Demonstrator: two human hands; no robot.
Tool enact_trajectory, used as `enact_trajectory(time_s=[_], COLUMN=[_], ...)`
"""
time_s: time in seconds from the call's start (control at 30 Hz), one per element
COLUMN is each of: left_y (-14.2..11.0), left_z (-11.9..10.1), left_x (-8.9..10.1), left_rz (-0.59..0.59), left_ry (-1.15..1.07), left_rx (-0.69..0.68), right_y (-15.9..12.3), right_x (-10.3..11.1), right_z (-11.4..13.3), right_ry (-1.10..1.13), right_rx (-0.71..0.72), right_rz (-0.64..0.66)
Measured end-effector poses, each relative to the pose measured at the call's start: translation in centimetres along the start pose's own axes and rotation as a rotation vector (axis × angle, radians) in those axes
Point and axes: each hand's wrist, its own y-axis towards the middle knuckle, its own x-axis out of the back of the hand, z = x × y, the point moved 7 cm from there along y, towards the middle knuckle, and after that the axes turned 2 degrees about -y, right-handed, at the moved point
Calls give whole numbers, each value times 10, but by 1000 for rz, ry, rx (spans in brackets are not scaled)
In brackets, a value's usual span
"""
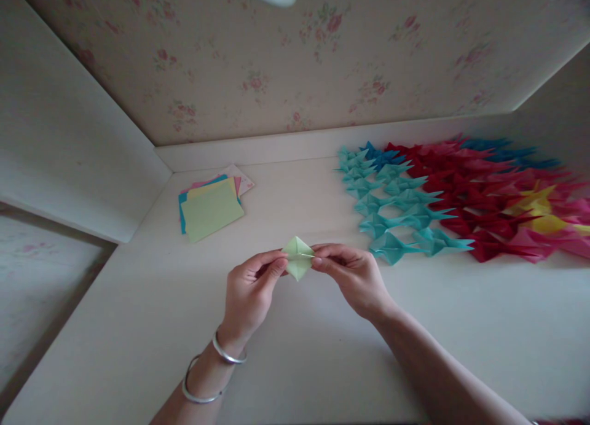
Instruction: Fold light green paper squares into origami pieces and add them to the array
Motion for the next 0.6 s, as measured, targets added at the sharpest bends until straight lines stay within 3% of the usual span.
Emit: enact_trajectory(time_s=[0.3,0.6], left_y=[-1,-6], left_z=[9,11], left_x=[-2,-4], left_rz=[-5,-37], left_ry=[-135,-95], left_rx=[123,111], right_y=[-3,-2], right_x=[-5,-2], right_z=[-4,-11], right_ry=[20,179], right_rx=[-99,-128], right_rz=[-22,-55])
